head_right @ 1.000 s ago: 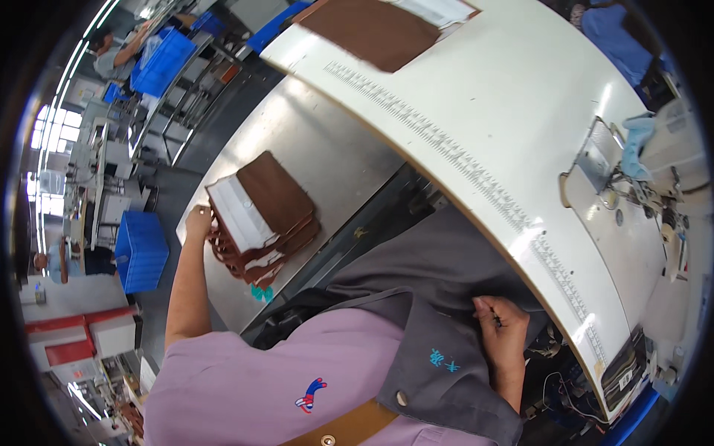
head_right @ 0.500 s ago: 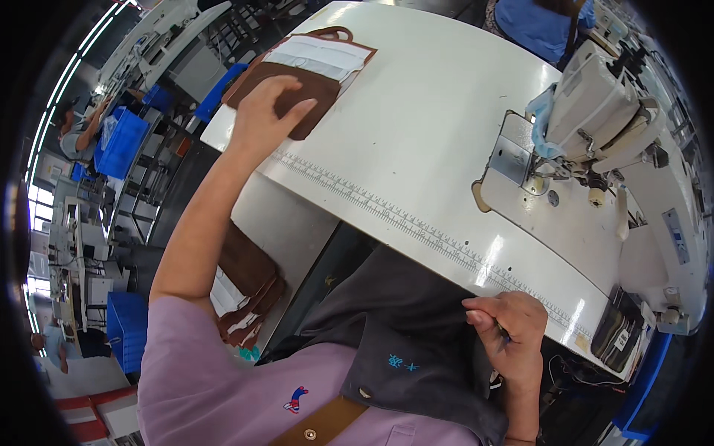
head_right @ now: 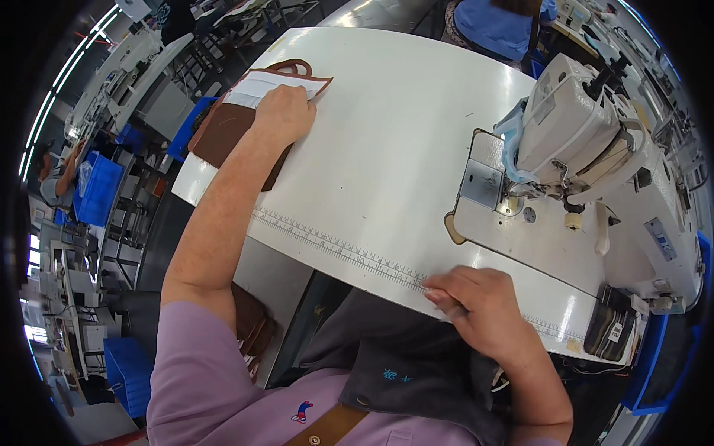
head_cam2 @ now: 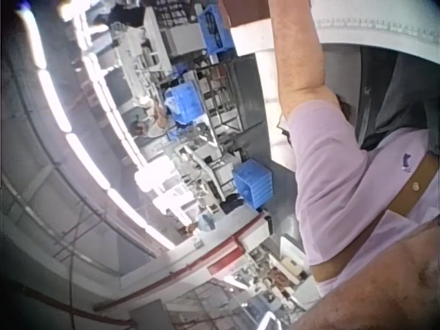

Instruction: The person operates an industrial sewing machine to stitch the edges of brown fabric tote bags. They guide the bags under the needle, trim excess thread with scissors, and move the finished items aside to process the next one in a repetitive assembly line workflow.

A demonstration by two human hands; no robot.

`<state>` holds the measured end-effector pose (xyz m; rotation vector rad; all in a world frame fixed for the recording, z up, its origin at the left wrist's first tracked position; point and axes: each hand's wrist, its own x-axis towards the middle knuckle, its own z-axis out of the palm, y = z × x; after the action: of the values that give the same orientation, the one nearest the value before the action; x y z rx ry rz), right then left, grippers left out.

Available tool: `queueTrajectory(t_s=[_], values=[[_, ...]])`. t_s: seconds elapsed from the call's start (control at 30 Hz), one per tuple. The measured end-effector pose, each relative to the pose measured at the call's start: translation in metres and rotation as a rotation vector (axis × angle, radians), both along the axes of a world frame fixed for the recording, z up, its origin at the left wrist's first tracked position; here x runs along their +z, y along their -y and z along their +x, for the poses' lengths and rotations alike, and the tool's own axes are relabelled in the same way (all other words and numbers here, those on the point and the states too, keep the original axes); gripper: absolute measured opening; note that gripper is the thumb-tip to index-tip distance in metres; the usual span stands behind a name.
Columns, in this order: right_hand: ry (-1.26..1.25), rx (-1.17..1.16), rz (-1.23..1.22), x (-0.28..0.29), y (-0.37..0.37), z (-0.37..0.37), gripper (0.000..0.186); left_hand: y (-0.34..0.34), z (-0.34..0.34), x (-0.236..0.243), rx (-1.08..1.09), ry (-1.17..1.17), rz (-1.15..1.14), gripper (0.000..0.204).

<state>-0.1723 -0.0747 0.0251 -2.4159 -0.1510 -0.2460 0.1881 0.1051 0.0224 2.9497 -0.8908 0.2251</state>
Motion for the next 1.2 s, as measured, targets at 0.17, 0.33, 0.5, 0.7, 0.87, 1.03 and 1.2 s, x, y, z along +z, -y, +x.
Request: queueTrajectory(t_s=[0.17,0.33,0.5,0.7,0.87,1.03,1.2], values=[[0.144,0.190,-0.030,-0.009,-0.027,0.107,0.026,-0.012,0.030,0.004,-0.054,-0.057,-0.139,0.037],[0.194,0.139,-0.341,-0.029,-0.076,0.235,0.044,-0.062,0.074,-0.008,0.063,-0.630,-0.765,0.046],[0.131,0.133,-0.461,-0.042,-0.087,0.284,0.053,-0.093,0.067,0.030,0.131,-0.797,-1.115,0.042],[0.160,0.099,-0.412,-0.049,-0.082,0.278,0.052,-0.165,0.029,0.141,-0.045,-0.699,-1.489,0.052],[0.338,0.034,-0.234,-0.060,-0.073,0.278,0.041,-0.189,-0.060,0.173,-0.421,-1.034,-1.621,0.057],[0.170,-0.008,-0.274,-0.043,0.000,0.190,0.029,-0.157,-0.059,0.073,-0.201,-1.187,-1.656,0.045],[0.165,-0.224,-0.500,-0.040,0.045,0.075,0.044,-0.127,-0.085,-0.017,-0.039,-1.281,-1.220,0.033]])
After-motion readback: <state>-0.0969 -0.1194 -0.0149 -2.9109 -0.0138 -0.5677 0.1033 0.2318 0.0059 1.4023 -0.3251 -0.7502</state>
